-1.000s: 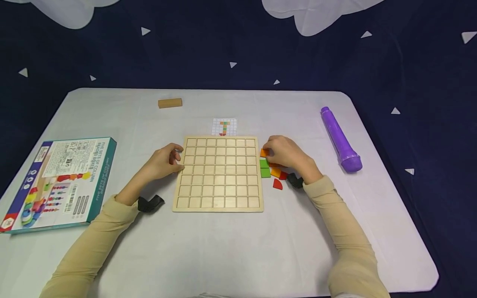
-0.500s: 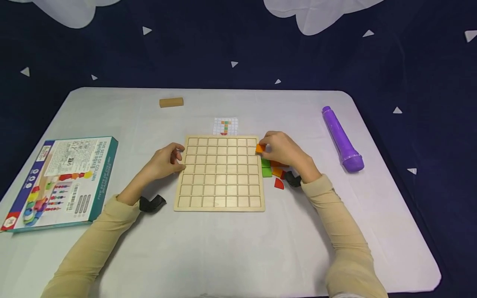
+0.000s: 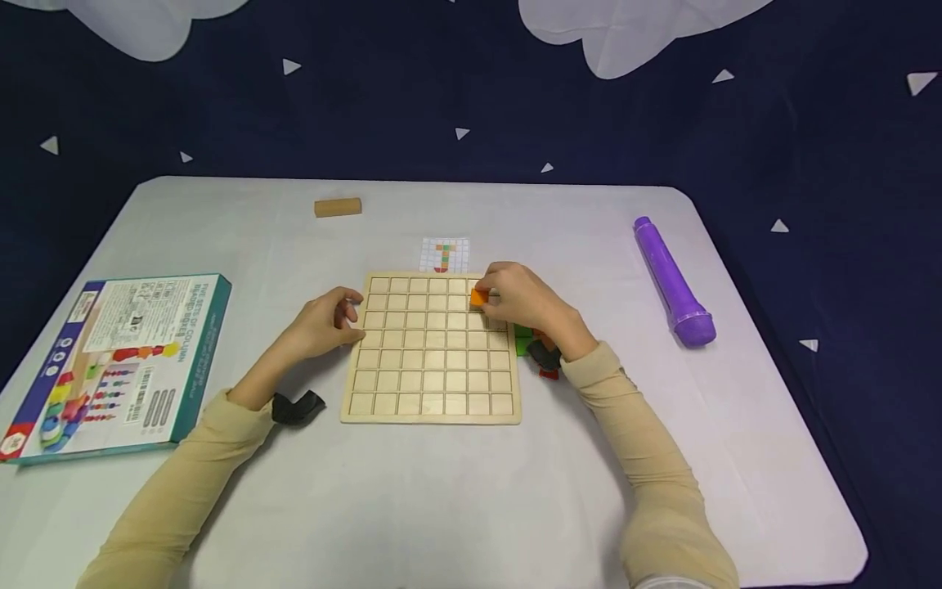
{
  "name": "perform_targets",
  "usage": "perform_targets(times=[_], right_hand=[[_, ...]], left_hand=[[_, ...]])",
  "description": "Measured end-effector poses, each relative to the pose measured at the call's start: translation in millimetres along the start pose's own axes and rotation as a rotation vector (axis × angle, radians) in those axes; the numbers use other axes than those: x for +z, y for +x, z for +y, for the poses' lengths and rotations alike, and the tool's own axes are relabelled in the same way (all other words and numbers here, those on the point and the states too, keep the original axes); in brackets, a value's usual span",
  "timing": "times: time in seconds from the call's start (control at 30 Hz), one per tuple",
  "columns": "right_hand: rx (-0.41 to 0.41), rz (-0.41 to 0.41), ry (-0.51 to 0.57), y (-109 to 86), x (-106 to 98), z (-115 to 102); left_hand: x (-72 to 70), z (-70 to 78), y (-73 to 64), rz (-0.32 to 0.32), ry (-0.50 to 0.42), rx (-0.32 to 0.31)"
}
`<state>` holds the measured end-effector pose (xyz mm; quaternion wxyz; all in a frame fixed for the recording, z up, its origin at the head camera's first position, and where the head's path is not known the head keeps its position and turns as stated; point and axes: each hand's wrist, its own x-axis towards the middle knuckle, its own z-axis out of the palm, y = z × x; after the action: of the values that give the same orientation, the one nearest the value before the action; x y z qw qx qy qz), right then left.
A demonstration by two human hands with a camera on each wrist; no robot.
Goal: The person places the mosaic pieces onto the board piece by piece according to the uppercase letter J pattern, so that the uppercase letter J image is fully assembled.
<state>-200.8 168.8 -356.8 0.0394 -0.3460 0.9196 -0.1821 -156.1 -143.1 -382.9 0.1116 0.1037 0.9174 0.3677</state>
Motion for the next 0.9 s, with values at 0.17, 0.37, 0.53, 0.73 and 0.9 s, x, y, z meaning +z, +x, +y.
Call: perform_targets(times=[0.17,0.37,0.53,0.73,0.9], right_hand=[[-0.044,-0.008,0.015,9.4,9,-11],[-0.105,-0.005,0.004,20.0,15,-21],[-0.123,-0.034,-0.021,28.1,18,-27],[-0.133,-0.057,-0.030,38.3,20,-33],[-0.163,-0.062,-0.035,46.6,21,-38]], left_hand=[[0.8,-2.5,-0.8,0.002,-0.002,-0.008],[0.5,-1.2,-0.3,0.009,-0.003,-0.006],[0.6,-0.9,-1.2,0.012,-0.005,-0.007],[0.1,-0.5,-1.8,0.012,-0.003,-0.016],[0.2,0.4,-0.6,0.015,-0.005,-0.019]])
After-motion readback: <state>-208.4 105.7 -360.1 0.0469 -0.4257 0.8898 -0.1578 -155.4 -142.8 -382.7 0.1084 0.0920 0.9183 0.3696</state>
